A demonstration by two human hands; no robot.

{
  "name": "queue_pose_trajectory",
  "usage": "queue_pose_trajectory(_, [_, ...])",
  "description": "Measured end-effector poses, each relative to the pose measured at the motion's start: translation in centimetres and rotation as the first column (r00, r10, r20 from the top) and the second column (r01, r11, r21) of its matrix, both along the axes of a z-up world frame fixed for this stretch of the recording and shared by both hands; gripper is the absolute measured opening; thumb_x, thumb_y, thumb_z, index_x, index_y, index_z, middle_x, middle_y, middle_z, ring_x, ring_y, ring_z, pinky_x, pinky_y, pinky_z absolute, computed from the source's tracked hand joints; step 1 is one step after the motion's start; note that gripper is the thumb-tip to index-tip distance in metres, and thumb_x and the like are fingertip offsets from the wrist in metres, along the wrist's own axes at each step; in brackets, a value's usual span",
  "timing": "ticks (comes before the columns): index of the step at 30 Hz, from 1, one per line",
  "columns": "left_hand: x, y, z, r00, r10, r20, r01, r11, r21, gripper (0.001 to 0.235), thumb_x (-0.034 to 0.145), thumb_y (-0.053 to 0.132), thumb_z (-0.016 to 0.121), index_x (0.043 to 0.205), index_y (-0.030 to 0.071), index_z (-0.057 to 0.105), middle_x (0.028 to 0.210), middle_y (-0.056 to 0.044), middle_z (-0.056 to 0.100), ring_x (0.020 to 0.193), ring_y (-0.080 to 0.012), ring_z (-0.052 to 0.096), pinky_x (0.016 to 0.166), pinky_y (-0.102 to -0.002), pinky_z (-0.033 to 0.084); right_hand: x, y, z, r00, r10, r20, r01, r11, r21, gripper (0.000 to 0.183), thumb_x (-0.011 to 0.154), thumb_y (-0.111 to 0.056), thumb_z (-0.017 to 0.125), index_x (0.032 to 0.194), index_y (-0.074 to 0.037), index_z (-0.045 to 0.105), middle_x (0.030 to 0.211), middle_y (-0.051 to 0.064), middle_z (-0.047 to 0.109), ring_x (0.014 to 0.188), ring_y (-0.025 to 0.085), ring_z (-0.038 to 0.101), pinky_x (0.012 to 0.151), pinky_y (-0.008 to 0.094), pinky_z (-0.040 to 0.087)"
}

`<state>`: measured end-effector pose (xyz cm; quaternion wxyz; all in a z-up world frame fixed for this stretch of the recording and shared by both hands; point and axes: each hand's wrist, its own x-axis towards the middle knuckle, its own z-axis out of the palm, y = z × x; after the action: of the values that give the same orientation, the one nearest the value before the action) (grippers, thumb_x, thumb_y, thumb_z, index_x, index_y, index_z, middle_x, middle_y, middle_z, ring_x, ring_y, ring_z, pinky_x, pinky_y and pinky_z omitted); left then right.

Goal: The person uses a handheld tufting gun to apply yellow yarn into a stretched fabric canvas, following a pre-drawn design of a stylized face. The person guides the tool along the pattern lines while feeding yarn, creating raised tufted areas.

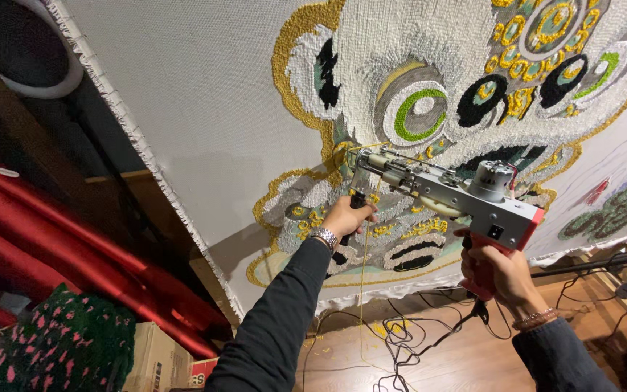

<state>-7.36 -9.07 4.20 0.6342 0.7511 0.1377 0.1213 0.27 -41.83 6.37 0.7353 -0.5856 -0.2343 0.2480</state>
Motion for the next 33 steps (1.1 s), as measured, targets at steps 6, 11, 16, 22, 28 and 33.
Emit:
queue_pose_trajectory(6, [1.6, 1.2, -1.4, 1.000, 0.002, 0.014, -0.002, 1.000, 0.009, 0.019, 0.093, 0.019, 0.069, 0.095, 0.001, 0.072, 0.082, -0.006, 0.077, 0.053, -0.0077, 0.061, 0.048, -0.027, 0.053, -0.5, 0.7, 1.0, 0.999, -0.016, 0.033, 0.016, 1.000, -0.003, 0.040, 0.084, -0.006, 0.055, 0.121, 0.008, 0.063, 0.072, 0.011, 0.056, 0.058, 0.020, 0.056, 0.050, 0.033, 0.048])
queue_pose_trajectory(11, [1.9, 1.8, -1.8, 1.000, -0.003, 0.004, 0.003, 1.000, -0.002, 0.018, 0.092, 0.021, 0.071, 0.094, 0.003, 0.070, 0.083, -0.005, 0.077, 0.062, -0.0055, 0.069, 0.049, -0.026, 0.056, -1.1, 1.0, 1.5, 0.998, -0.041, 0.057, 0.043, 0.999, -0.021, 0.039, 0.084, -0.007, 0.055, 0.120, 0.007, 0.065, 0.068, 0.011, 0.056, 0.054, 0.020, 0.056, 0.045, 0.032, 0.047])
queue_pose_trajectory(16, [1.7, 2.4, -1.1, 1.000, 0.017, -0.005, -0.017, 0.999, 0.030, 0.023, 0.091, 0.025, 0.072, 0.092, 0.002, 0.071, 0.080, -0.006, 0.077, 0.052, -0.0126, 0.059, 0.044, -0.027, 0.048, -1.3, 1.9, 1.0, 0.997, -0.074, 0.031, 0.073, 0.996, 0.044, 0.030, 0.084, -0.005, 0.057, 0.111, 0.006, 0.062, 0.069, 0.011, 0.056, 0.053, 0.021, 0.056, 0.045, 0.033, 0.047])
queue_pose_trajectory(22, [1.3, 3.0, 0.3, 0.999, 0.019, 0.027, -0.019, 1.000, 0.002, 0.027, 0.087, 0.030, 0.078, 0.089, 0.004, 0.071, 0.078, -0.005, 0.076, 0.050, -0.0068, 0.056, 0.042, -0.026, 0.046, -1.9, 3.3, 1.1, 0.991, -0.100, -0.088, 0.100, 0.995, 0.002, 0.027, 0.082, -0.008, 0.057, 0.108, 0.000, 0.057, 0.068, 0.009, 0.055, 0.053, 0.020, 0.056, 0.039, 0.035, 0.045])
queue_pose_trajectory(28, [1.1, 3.9, 2.0, 0.996, 0.068, -0.058, -0.062, 0.993, 0.104, 0.035, 0.084, 0.041, 0.081, 0.086, 0.007, 0.071, 0.072, -0.001, 0.074, 0.050, -0.0084, 0.058, 0.042, -0.026, 0.046, -2.6, 5.2, 0.5, 0.993, -0.109, -0.037, 0.111, 0.992, 0.065, 0.023, 0.084, -0.007, 0.059, 0.105, 0.001, 0.055, 0.068, 0.008, 0.055, 0.052, 0.020, 0.056, 0.041, 0.032, 0.047])
queue_pose_trajectory(33, [1.9, 6.2, 2.6, 0.980, 0.173, -0.095, -0.128, 0.924, 0.361, 0.036, 0.082, 0.046, 0.079, 0.075, 0.011, 0.073, 0.063, 0.003, 0.071, 0.044, -0.0104, 0.061, 0.043, -0.029, 0.049, -4.1, 7.7, 0.4, 0.977, -0.204, -0.065, 0.206, 0.978, 0.024, 0.019, 0.086, -0.011, 0.058, 0.102, -0.001, 0.058, 0.066, 0.008, 0.058, 0.049, 0.018, 0.057, 0.038, 0.035, 0.048])
